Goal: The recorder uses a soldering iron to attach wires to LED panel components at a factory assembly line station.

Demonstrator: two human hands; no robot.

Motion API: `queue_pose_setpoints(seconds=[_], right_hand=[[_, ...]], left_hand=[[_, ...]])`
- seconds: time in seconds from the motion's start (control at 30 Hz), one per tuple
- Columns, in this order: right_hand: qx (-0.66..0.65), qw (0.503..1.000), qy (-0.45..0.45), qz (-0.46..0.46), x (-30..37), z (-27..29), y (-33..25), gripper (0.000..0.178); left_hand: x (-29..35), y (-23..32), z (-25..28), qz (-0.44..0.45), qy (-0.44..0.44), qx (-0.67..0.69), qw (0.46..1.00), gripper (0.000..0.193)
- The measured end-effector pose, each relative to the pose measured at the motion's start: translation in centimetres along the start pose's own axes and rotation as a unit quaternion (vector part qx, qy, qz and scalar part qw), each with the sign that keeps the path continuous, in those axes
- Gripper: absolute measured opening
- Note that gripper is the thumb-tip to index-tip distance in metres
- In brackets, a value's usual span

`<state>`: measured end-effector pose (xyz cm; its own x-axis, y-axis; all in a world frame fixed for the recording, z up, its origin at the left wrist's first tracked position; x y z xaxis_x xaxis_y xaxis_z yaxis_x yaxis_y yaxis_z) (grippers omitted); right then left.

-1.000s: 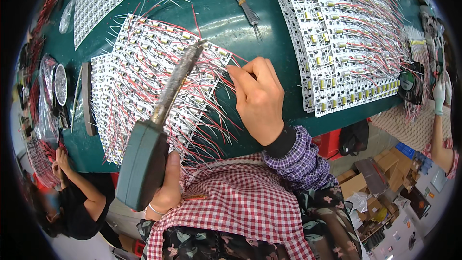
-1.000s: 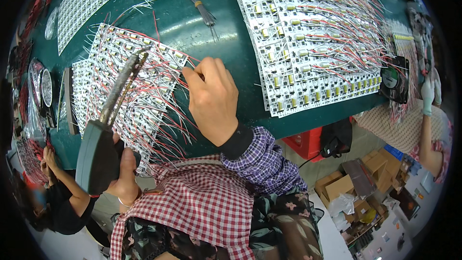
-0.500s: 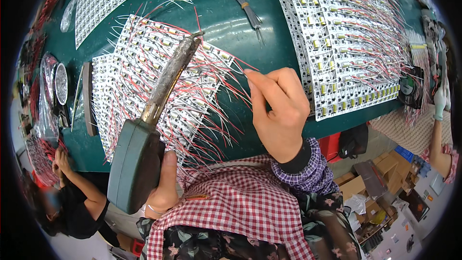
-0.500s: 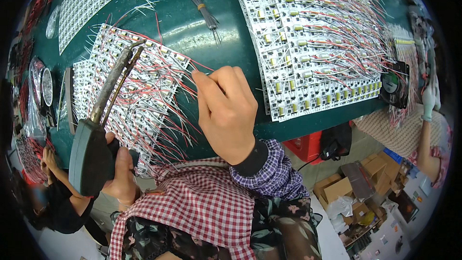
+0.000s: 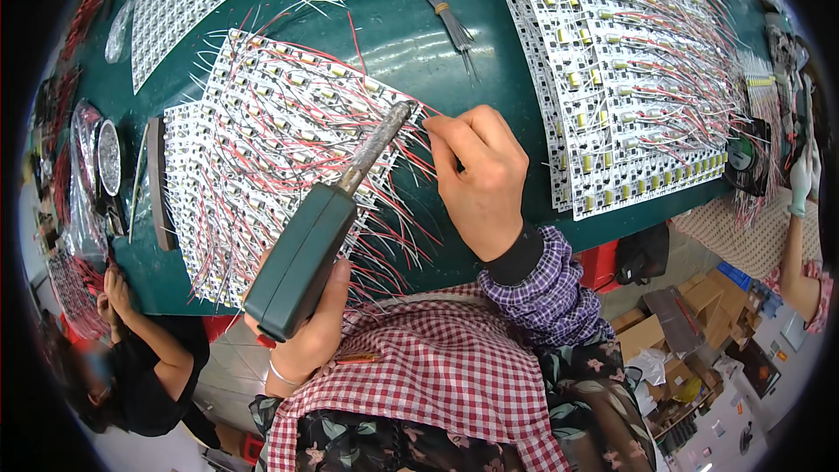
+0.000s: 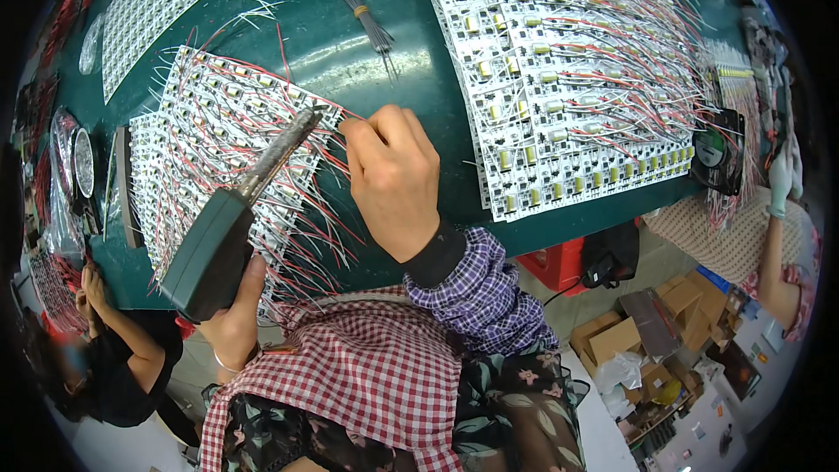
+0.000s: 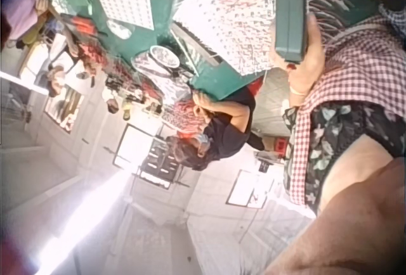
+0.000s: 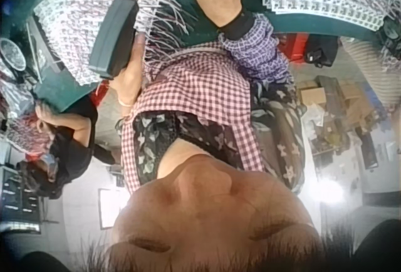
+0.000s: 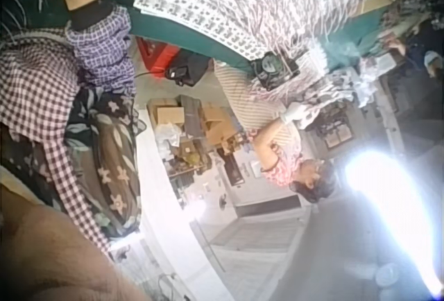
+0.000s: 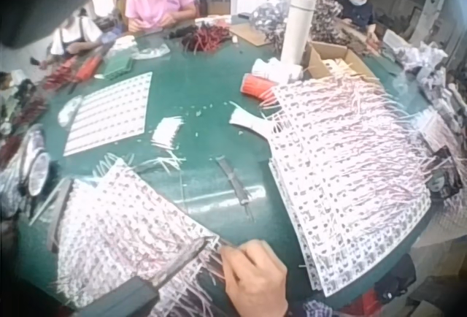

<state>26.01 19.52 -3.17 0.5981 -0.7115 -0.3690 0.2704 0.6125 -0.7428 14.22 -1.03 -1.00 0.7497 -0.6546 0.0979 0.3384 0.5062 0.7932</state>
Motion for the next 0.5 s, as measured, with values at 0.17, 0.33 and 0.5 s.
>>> queue_pose_setpoints(seconds=[0.17, 0.33, 0.5], right_hand=[[0.014, 1.000, 0.000, 0.000, -0.2, 0.1, -0.3, 0.019], [0.019, 1.000, -0.006, 0.003, 0.0, -0.1, -0.2, 0.019], [0.021, 1.000, -0.003, 0.004, 0.1, -0.3, 0.0, 0.017]], left_hand=[[-0.2, -0.3, -0.5, 0.030, -0.031, -0.008, 0.999, 0.021], [-0.5, -0.2, -1.2, 0.019, -0.053, -0.026, 0.998, 0.019], [-0.6, 0.0, -1.4, 0.001, -0.059, -0.026, 0.998, 0.017]])
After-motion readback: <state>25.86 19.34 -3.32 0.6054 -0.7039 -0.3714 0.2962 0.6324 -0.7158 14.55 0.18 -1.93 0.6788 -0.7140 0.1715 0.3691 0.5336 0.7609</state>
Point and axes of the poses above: each hand's wrist, its own x-axis away from the middle knuckle, its own z-axis out of the back of the hand, y = z × x, the point moved 10 cm from there along -x, towards the middle knuckle, and after that the axes turned 7 degrees about -x, right-handed, at the moved point
